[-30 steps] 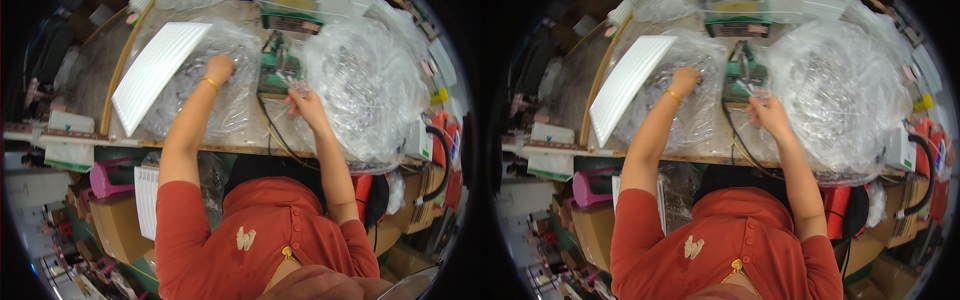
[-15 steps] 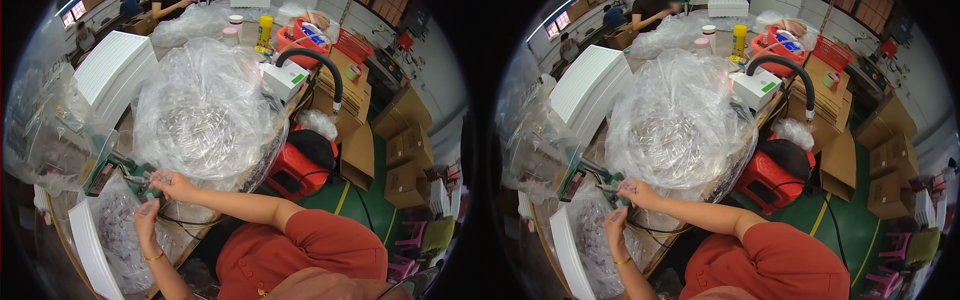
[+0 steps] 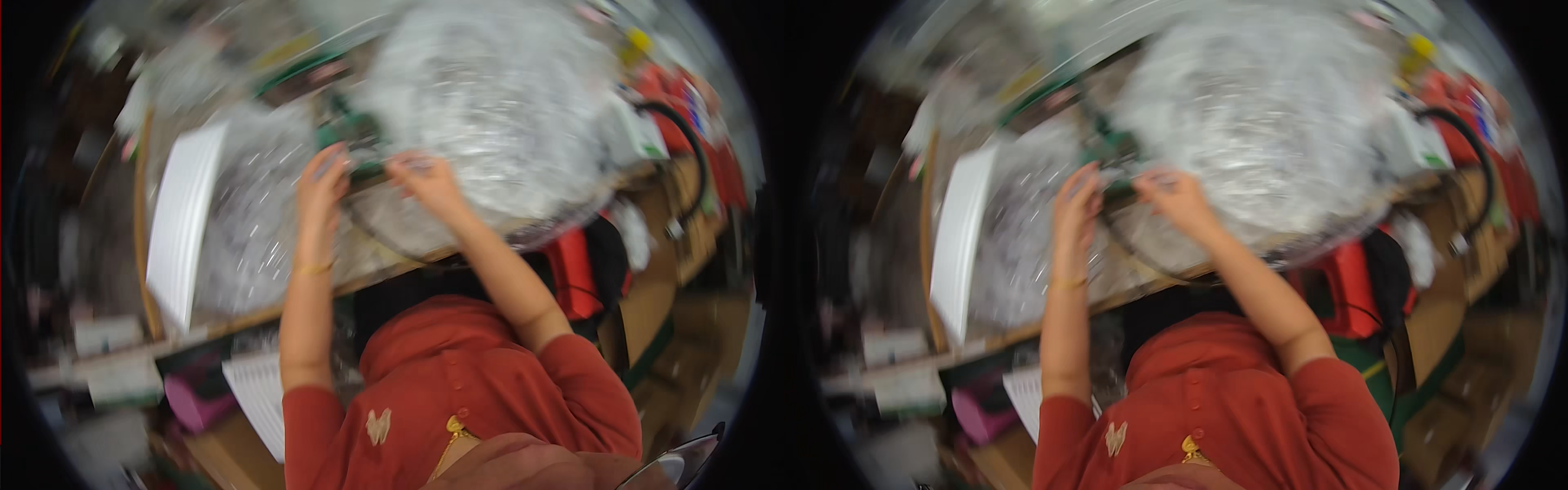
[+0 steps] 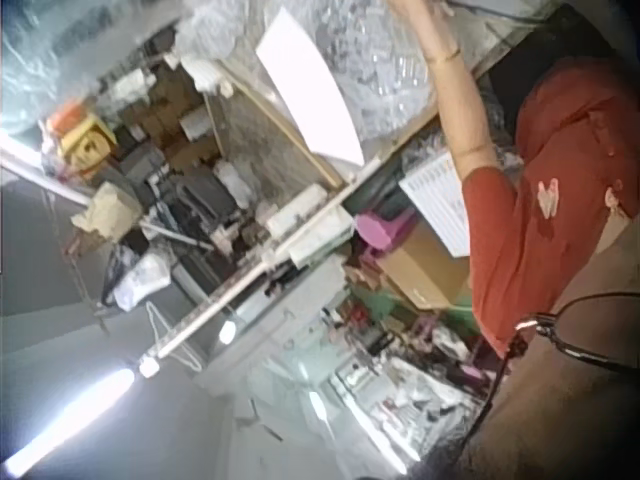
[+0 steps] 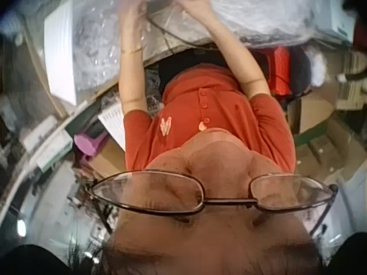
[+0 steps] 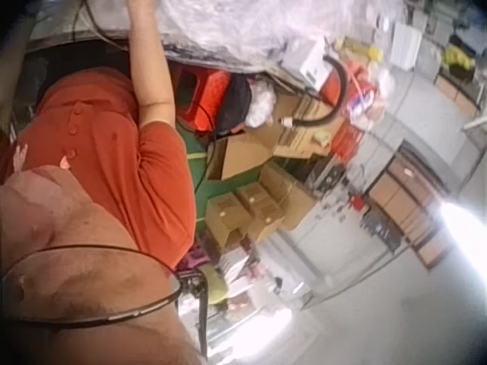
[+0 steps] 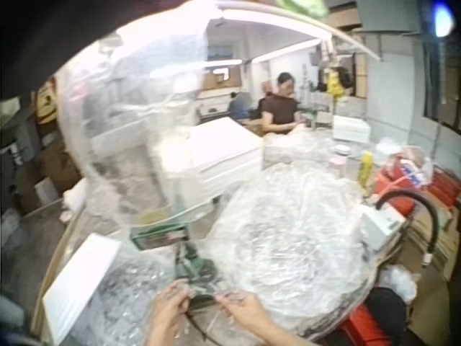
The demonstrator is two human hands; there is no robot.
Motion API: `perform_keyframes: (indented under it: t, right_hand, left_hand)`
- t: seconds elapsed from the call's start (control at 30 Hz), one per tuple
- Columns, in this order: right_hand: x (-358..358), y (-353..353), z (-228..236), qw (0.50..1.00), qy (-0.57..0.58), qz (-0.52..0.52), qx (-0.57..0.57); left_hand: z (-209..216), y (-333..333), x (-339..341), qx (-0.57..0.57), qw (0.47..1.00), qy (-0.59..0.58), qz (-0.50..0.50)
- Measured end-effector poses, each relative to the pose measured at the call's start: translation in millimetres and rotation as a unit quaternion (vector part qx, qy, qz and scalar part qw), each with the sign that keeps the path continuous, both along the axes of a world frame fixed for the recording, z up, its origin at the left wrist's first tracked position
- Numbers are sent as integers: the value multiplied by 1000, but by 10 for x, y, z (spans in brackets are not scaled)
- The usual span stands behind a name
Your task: Picking up small plastic components and placing them into a manual heat-sealing machine to package them in plastic bags.
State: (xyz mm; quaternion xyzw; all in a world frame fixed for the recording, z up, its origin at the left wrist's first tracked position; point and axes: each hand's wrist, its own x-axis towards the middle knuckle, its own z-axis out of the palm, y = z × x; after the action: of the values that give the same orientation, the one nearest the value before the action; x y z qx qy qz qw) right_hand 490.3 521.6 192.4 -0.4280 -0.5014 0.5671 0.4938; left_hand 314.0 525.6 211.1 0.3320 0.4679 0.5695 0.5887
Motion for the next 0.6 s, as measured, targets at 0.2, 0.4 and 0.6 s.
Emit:
perform_keyframes:
  t: [0.2, 0.4, 0.6]
  right_hand:
    - [-115, -1, -70, 995, -26, 45, -90]
    - [-259, 40, -5, 997, -45, 40, -38]
    - [-412, 103, 35, 999, -12, 16, -32]
  left_hand:
    - [-129, 59, -51, -43, 991, -83, 95]
    - [3, -28, -65, -25, 995, 22, 92]
    - [77, 81, -96, 49, 982, 181, 31]
